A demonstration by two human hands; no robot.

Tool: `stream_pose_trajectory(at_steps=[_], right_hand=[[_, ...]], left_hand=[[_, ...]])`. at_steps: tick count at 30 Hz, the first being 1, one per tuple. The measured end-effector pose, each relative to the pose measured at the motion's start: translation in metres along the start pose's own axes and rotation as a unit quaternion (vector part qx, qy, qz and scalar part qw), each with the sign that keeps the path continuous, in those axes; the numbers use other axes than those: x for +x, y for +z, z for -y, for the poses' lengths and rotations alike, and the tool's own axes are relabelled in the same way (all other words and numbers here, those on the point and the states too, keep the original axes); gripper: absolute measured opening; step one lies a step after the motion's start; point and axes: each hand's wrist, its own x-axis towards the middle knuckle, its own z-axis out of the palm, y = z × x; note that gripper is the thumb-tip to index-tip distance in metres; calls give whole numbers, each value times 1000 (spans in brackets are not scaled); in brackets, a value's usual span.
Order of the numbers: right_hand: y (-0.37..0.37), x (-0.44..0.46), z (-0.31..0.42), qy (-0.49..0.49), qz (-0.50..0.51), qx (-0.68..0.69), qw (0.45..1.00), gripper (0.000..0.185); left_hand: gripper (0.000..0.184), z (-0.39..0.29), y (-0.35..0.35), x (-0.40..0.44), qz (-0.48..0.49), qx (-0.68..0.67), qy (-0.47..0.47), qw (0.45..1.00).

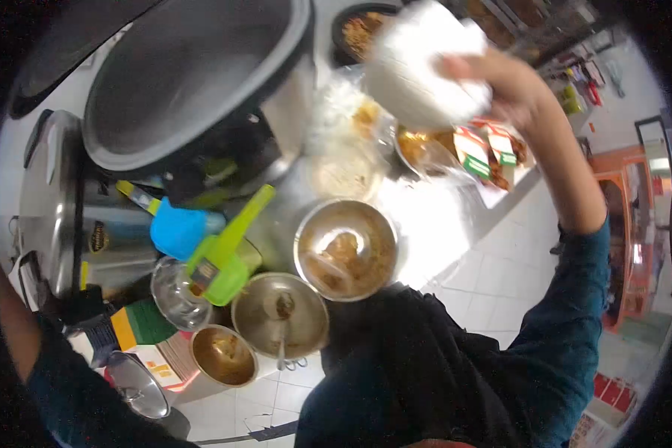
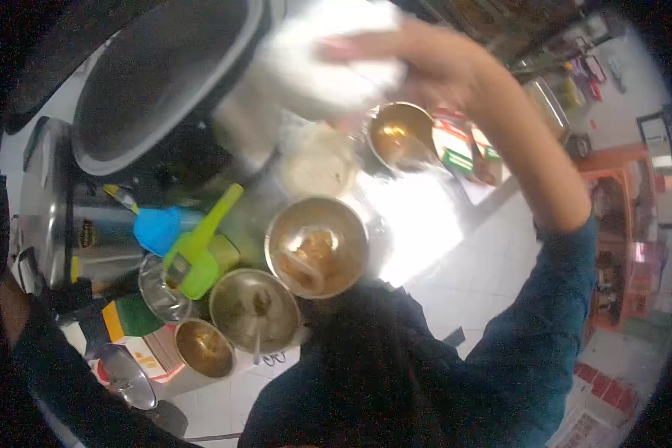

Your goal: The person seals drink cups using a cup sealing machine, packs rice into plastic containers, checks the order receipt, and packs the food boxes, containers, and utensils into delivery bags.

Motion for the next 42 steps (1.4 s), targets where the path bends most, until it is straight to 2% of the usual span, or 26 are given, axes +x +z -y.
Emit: stream_pose_trajectory(at_steps=[2, 4, 5, 7, 8, 10, 12, 13, 14, 15, 16, 17, 18, 19, 20, 21, 23, 25, 27, 28, 30, 32, 36, 38, 39, 42], right_hand=[[-17, -65, -51, 19, -68, 85, 994, 58], [-33, -111, -113, 95, -124, 171, 973, 55], [-36, -129, -145, 106, -183, 147, 966, 50], [-49, -163, -197, 98, -189, 170, 962, 49], [-48, -176, -213, 100, -192, 198, 956, 49], [-44, -188, -248, 18, -217, 184, 958, 49], [-47, -178, -309, -77, -326, -116, 935, 49], [-28, -169, -318, -102, -358, -165, 913, 49], [-15, -161, -338, -169, -392, -347, 835, 50], [-11, -154, -360, -198, -350, -533, 744, 50], [-7, -147, -387, -111, -291, -642, 701, 50], [0, -150, -404, -135, -273, -711, 634, 50], [8, -160, -385, -102, -244, -634, 726, 51], [4, -168, -373, -89, -222, -604, 760, 50], [-1, -173, -368, -74, -200, -570, 793, 49], [-3, -175, -371, -83, -293, -561, 770, 52], [-15, -178, -378, -96, -466, -531, 701, 57], [-46, -175, -405, -99, -402, -367, 833, 63], [-67, -173, -408, -113, -335, -218, 910, 67], [-77, -173, -409, -67, -319, -238, 915, 62], [-95, -173, -409, -69, -306, -213, 925, 53], [-121, -172, -411, -106, -295, -243, 918, 56], [-154, -170, -417, -194, -208, -283, 916, 60], [-163, -173, -406, -114, -129, -249, 953, 63], [-165, -173, -405, -125, -116, -251, 953, 62], [-172, -184, -384, 9, -32, -186, 982, 56]], left_hand=[[45, 30, 15, -22, 33, 6, -25, 999], [46, 78, 48, -53, 53, 23, -63, 996], [50, 109, 72, -74, 38, 51, -84, 994], [59, 155, 120, -113, -1, 106, -120, 987], [52, 160, 140, -125, -40, 56, -137, 988], [52, 161, 149, -138, -55, 6, -141, 989], [52, 147, 178, -159, -218, 255, -44, 941], [53, 139, 198, -170, -296, 370, 6, 881], [54, 126, 222, -190, -310, 375, 100, 868], [48, 106, 257, -212, -297, 331, 111, 889], [39, 114, 284, -235, -191, 27, 44, 980], [32, 103, 325, -260, -38, 11, 16, 999], [33, 108, 368, -284, 106, -66, -77, 989], [34, 113, 410, -308, 237, -110, -183, 948], [45, 156, 452, -333, 291, -168, -270, 902], [54, 194, 489, -346, 276, -123, -289, 908], [60, 235, 551, -356, 99, -97, -375, 917], [60, 269, 587, -343, -25, -292, -391, 872], [61, 263, 606, -329, -106, -399, -400, 818], [61, 259, 615, -326, -123, -415, -409, 803], [61, 249, 632, -321, -161, -430, -393, 797], [61, 238, 648, -326, -210, -428, -348, 807], [63, 223, 667, -338, -253, -412, -366, 795], [60, 203, 669, -332, -277, -436, -381, 766], [59, 195, 672, -331, -286, -453, -385, 752], [50, 195, 684, -334, -282, -402, -309, 815]])
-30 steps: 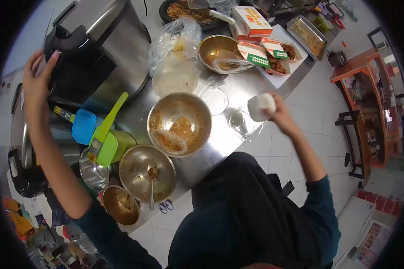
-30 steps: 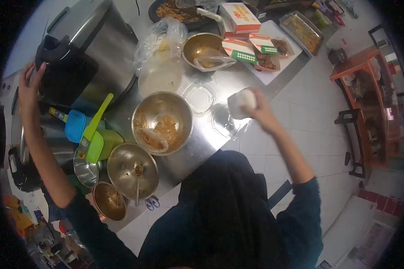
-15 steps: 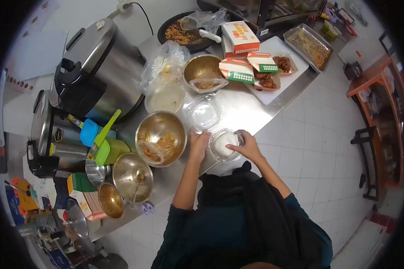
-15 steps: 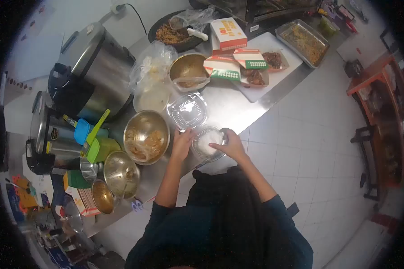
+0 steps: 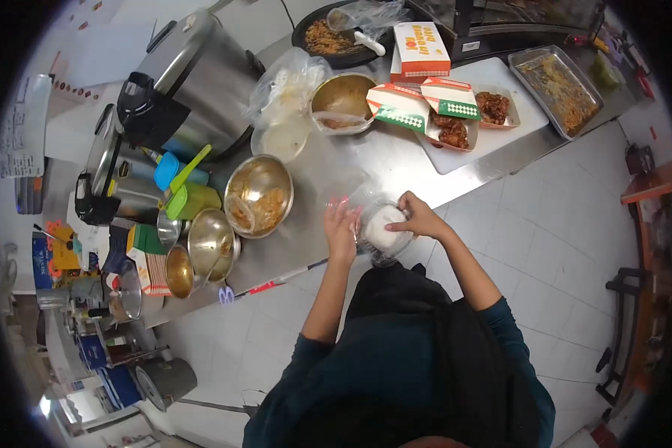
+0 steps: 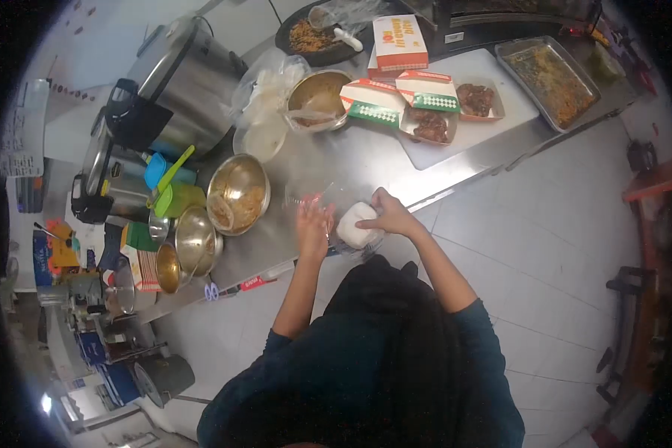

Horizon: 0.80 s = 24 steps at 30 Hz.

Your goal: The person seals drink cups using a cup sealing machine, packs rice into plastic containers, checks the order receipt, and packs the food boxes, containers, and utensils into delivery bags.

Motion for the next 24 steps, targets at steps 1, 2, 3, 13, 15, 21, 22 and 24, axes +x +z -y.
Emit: stream_pose_trajectory(at_steps=[1, 2, 3, 13, 15, 21, 22, 24], right_hand=[[-3, 0, -1, 6, 11, 31, 999, 54], [-7, -2, -4, 12, 16, 64, 998, 52], [-12, -5, -6, 20, 18, 96, 995, 50], [-105, -90, -5, -52, 42, 598, 799, 34], [-121, -110, 5, -48, -18, 661, 749, 42], [-168, -142, -3, -69, -300, 500, 809, 68], [-180, -145, -10, -81, -348, 511, 782, 71], [-206, -151, -15, -103, -429, 492, 750, 75]], left_hand=[[45, 1, 1, 0, 36, 27, 45, 998], [40, -1, 4, -5, 78, 54, 87, 992], [36, -4, 10, -9, 122, 77, 127, 981], [33, -26, 116, 12, 413, -71, -87, 904], [36, -9, 146, 26, 490, -112, -96, 859], [58, 35, 269, 12, 475, -5, -73, 877], [62, 39, 291, 8, 444, -11, -100, 890], [69, 62, 322, 14, 481, 2, -220, 849]])
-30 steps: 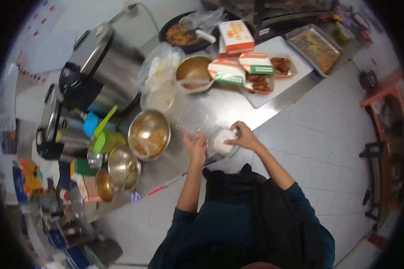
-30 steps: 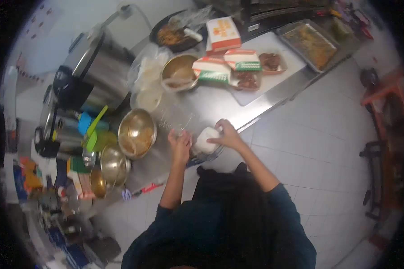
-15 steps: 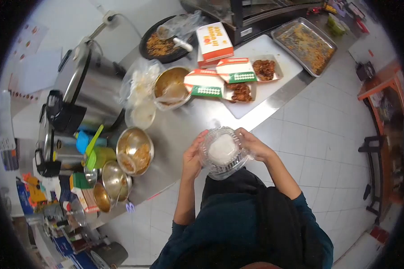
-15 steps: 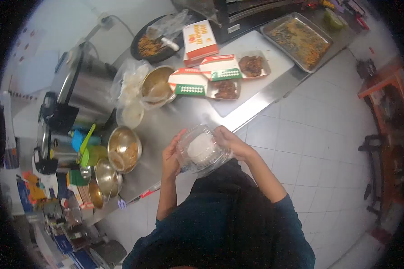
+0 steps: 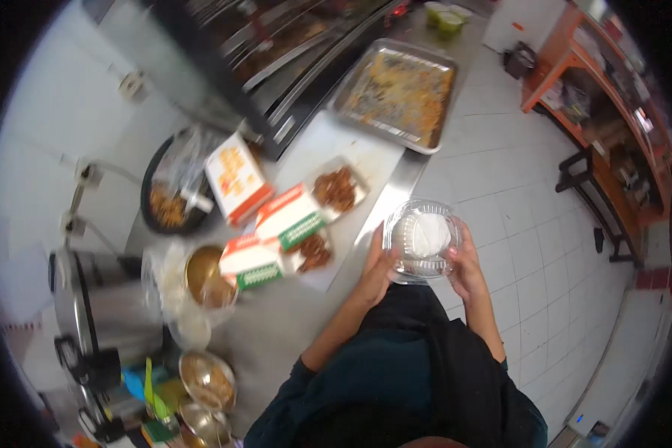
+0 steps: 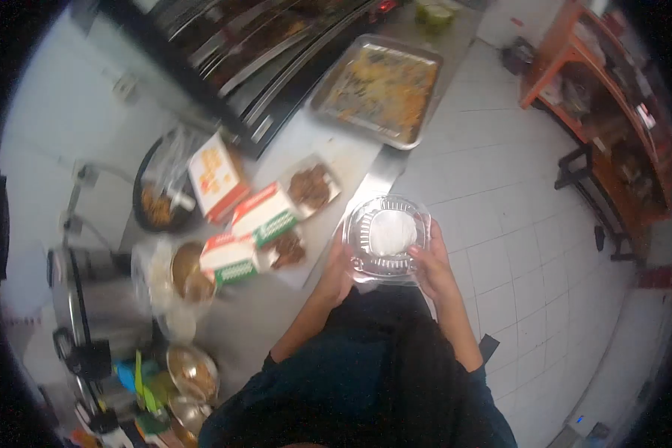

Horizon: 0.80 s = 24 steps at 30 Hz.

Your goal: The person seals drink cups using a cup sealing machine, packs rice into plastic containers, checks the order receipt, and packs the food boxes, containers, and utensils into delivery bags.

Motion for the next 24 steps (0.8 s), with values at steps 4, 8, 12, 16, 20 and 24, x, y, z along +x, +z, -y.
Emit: stream_pose_trajectory(at_steps=[4, 8, 12, 16, 20, 24], right_hand=[[-43, 46, 28, -111, -87, -16, 990, 79], [-97, 95, 69, -171, -77, -39, 981, 81], [-147, 137, 153, -94, -11, 95, 991, 78], [-196, 197, 216, -112, -62, 98, 987, 74], [-240, 282, 262, -154, -66, 112, 979, 69], [-277, 380, 309, -137, -58, 136, 979, 67]], left_hand=[[69, 19, 37, 79, 53, -46, -100, 992], [62, 46, 71, 168, 81, -18, -101, 991], [60, 71, 121, 253, 140, 9, -86, 986], [46, 106, 174, 336, 105, 32, -69, 992], [28, 140, 199, 429, 39, 35, -71, 996], [19, 145, 227, 531, 50, -4, 21, 999]])
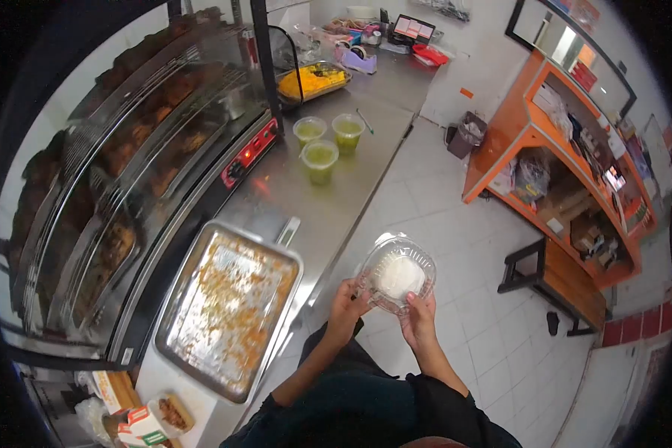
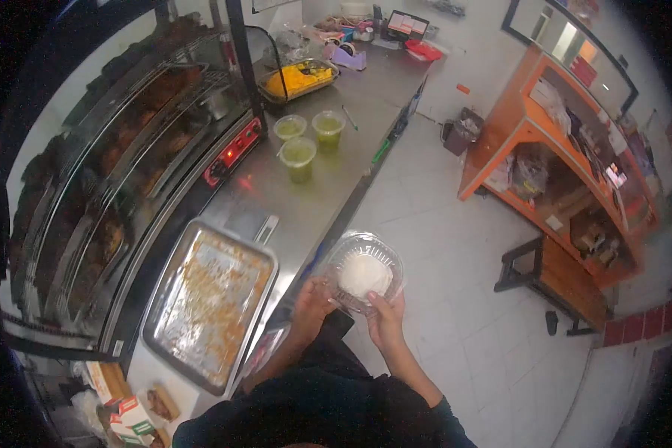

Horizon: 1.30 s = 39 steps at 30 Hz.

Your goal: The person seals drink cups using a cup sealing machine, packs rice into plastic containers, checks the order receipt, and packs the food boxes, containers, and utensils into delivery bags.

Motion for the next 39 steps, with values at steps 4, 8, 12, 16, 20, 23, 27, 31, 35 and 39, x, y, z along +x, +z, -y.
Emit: stream_pose_trajectory(at_steps=[4, 8, 12, 16, 20, 23, 27, 31, 35, 39], right_hand=[[-9, 102, 27, -10, -11, -8, 1000, 65], [-43, 207, 77, -45, 18, 12, 999, 59], [-86, 305, 124, -100, -87, -61, 989, 54], [-132, 400, 171, -123, -115, -11, 986, 50], [-169, 484, 221, -78, -139, -23, 987, 52], [-166, 546, 257, -46, -103, -63, 992, 55], [-199, 630, 273, -7, -93, -21, 995, 59], [-179, 709, 310, 41, -107, -50, 992, 58], [-188, 787, 322, 73, -105, -33, 991, 58], [-182, 856, 339, 99, -108, -20, 989, 59]], left_hand=[[18, 0, 14, 118, -64, 56, -97, 992], [21, 17, 42, 240, -10, 63, -108, 992], [31, 43, 69, 364, 114, 133, -133, 976], [33, 88, 56, 542, 126, 235, 1, 964], [25, 75, -7, 772, -150, 389, 198, 887], [26, 33, -49, 883, -339, 534, 221, 742], [35, 22, -120, 978, -257, 388, 129, 875], [29, -4, -90, 978, -162, 76, -35, 983], [54, 1, -91, 984, -267, 91, -3, 959], [65, 3, -106, 981, -334, 25, -57, 941]])
